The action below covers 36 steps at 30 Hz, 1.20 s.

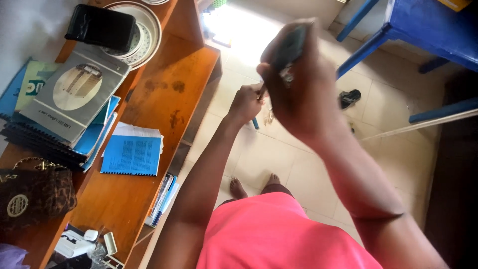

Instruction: Assembling or fixing a cleaning broom handle and head.

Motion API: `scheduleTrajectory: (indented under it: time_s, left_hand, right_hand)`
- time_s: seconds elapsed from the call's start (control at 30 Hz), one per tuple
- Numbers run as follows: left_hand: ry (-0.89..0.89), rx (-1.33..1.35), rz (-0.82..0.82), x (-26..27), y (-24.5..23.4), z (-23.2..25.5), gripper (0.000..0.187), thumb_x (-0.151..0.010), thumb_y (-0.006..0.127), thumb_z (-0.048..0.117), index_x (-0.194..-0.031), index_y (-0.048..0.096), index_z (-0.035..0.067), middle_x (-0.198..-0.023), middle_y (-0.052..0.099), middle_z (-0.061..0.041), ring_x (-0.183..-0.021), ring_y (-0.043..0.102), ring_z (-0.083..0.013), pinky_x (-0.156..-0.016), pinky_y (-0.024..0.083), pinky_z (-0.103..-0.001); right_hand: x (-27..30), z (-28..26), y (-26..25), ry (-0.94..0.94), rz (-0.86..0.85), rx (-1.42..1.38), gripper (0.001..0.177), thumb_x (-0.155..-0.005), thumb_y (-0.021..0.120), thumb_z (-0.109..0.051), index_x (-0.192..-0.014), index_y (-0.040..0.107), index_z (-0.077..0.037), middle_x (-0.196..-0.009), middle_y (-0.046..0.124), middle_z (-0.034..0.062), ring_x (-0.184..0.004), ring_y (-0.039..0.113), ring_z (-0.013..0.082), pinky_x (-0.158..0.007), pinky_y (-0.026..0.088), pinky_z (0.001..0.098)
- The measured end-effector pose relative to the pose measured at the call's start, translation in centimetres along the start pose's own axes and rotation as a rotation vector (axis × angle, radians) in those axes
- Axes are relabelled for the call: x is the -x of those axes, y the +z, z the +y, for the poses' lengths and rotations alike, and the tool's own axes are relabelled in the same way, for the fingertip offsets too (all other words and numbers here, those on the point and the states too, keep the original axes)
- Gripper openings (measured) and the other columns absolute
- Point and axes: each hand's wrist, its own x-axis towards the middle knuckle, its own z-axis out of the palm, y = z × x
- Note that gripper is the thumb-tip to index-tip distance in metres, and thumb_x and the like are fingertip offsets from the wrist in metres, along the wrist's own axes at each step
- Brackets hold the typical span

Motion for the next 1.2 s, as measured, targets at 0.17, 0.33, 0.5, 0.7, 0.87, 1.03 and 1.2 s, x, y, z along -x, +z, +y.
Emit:
scheduleTrajectory:
  time_s: [0.17, 0.33, 0.5, 0.7, 0.87, 1.03, 1.2]
  left_hand:
    - [0.303, -0.121, -0.013, 1.4, -0.6, 3.9, 0.017, -0.078, 0.072, 0.001, -0.094, 0.068, 0.003, -0.076, 0.069, -0.015, -0.070, 0.068, -0.0282, -0.063, 0.053, -0.041]
    - [0.231, -0.115, -0.230, 2.0, 0.3, 4.1, 0.016, -0.079, 0.064, -0.004, -0.092, 0.069, 0.002, -0.067, 0.060, -0.016, -0.062, 0.058, -0.0209, -0.059, 0.049, -0.037]
    - [0.063, -0.110, -0.321, 1.6, 4.7, 0.6, 0.012, -0.078, 0.065, 0.001, -0.087, 0.073, 0.003, -0.070, 0.070, -0.012, -0.065, 0.065, -0.0181, -0.061, 0.052, -0.036]
    - [0.101, -0.135, -0.126, -0.6, 9.5, -1.2, 0.011, -0.092, 0.068, 0.014, -0.089, 0.073, 0.004, -0.084, 0.075, -0.016, -0.079, 0.075, -0.0307, -0.073, 0.058, -0.040]
    - [0.196, -0.250, -0.089, -2.0, 11.2, 0.8, 0.018, -0.091, 0.067, 0.013, -0.107, 0.072, 0.010, -0.092, 0.074, -0.016, -0.085, 0.072, -0.0345, -0.074, 0.057, -0.045]
    - [0.326, -0.284, -0.025, -3.5, 12.4, 3.6, 0.009, -0.092, 0.065, 0.014, -0.097, 0.072, 0.014, -0.093, 0.071, -0.014, -0.084, 0.073, -0.0323, -0.075, 0.059, -0.044]
    - [0.409, -0.344, -0.183, -3.1, 11.8, 9.8, 0.016, -0.082, 0.066, 0.008, -0.098, 0.068, 0.010, -0.080, 0.069, -0.016, -0.079, 0.068, -0.0389, -0.071, 0.053, -0.049]
  right_hand:
    - [0.1, -0.2, -5.4, -0.037, -0.040, -0.289, 0.031, -0.112, 0.069, 0.008, -0.127, 0.042, -0.001, -0.107, 0.069, 0.0127, -0.099, 0.073, 0.0175, -0.083, 0.062, 0.0273]
    - [0.7, 2.9, -6.9, 0.019, -0.070, -0.497, 0.034, -0.111, 0.068, 0.012, -0.129, 0.043, -0.002, -0.108, 0.067, 0.0109, -0.102, 0.071, 0.0155, -0.084, 0.058, 0.0254]
    - [2.4, 4.8, -6.7, 0.145, -0.094, -0.482, 0.036, -0.100, 0.069, 0.009, -0.124, 0.047, -0.006, -0.105, 0.066, 0.0063, -0.104, 0.072, 0.0164, -0.085, 0.065, 0.0302]
    - [5.7, 5.5, -5.9, 0.133, -0.135, -0.312, 0.035, -0.093, 0.070, 0.013, -0.118, 0.052, -0.005, -0.106, 0.065, 0.0088, -0.102, 0.072, 0.0199, -0.087, 0.062, 0.0330]
    - [6.5, 7.1, -7.7, 0.140, -0.165, -0.238, 0.033, -0.091, 0.073, 0.011, -0.113, 0.055, -0.005, -0.102, 0.067, 0.0089, -0.097, 0.072, 0.0197, -0.083, 0.058, 0.0323]
    - [7.0, 8.5, -12.4, 0.069, -0.094, -0.350, 0.030, -0.099, 0.070, 0.011, -0.118, 0.053, -0.004, -0.109, 0.069, 0.0087, -0.105, 0.073, 0.0192, -0.092, 0.060, 0.0317]
    - [6.3, 9.9, -17.5, -0.071, 0.026, -0.433, 0.042, -0.109, 0.065, 0.011, -0.138, 0.040, -0.007, -0.117, 0.064, 0.0106, -0.110, 0.070, 0.0193, -0.093, 0.060, 0.0296]
